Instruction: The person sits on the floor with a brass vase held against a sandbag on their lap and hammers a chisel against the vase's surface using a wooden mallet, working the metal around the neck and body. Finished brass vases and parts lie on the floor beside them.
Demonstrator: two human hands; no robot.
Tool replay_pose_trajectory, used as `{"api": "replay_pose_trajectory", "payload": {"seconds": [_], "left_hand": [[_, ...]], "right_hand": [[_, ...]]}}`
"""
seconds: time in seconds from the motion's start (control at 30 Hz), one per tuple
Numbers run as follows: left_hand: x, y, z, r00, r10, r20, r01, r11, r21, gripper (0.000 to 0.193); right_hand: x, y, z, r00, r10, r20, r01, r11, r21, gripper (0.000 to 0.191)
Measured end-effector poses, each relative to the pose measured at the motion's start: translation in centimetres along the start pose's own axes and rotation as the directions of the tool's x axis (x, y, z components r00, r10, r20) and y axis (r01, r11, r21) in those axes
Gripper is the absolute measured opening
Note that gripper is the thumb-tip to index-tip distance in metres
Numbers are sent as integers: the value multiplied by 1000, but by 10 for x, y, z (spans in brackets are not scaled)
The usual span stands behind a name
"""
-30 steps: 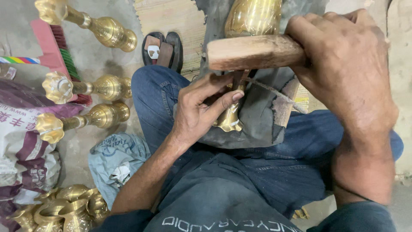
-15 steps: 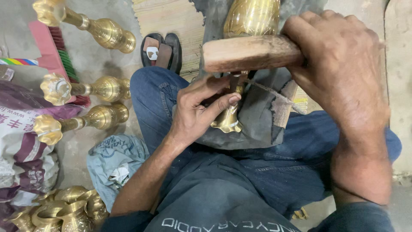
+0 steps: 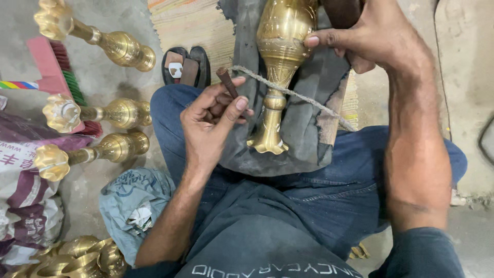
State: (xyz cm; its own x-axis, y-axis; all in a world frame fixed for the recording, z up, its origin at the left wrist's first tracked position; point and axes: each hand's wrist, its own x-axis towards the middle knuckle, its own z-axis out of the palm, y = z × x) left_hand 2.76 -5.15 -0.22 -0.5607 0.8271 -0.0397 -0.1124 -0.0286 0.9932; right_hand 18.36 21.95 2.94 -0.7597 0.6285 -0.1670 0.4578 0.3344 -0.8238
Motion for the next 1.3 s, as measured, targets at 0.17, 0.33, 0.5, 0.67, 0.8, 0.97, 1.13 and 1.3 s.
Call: {"api": "replay_pose_trajectory", "payload": {"seconds": [0.17,0.33,0.5,0.67,0.8,0.97,1.13,1.3], "left_hand": [[0,12,12,982,94,162,-103,993,50,33],[17,20,21,895,288,342,-411,829,380,37],[26,24,17,939,101,328,-236,884,404,37],[23,22,16,923,168,348,-324,826,461,34],[24,20,16,932,123,340,-294,804,517,28],[23,20,16,920,162,358,-299,878,373,37],[25,22,16,907,181,380,-353,819,453,26],[24,22,16,918,172,356,-325,842,430,37]], "right_hand": [[-11,7,13,990,-100,-96,101,995,5,47],[-59,3,23,789,-529,-313,428,838,-338,47],[-79,-20,23,812,-521,-263,358,800,-481,49],[-79,-31,23,755,-635,-164,358,609,-707,47],[-77,-27,22,749,-626,-216,302,614,-729,32],[-75,-24,17,930,-164,-330,188,981,43,20],[-78,-22,13,800,-578,-159,384,697,-606,33],[-77,-15,17,954,-192,-231,155,973,-169,28]]}}
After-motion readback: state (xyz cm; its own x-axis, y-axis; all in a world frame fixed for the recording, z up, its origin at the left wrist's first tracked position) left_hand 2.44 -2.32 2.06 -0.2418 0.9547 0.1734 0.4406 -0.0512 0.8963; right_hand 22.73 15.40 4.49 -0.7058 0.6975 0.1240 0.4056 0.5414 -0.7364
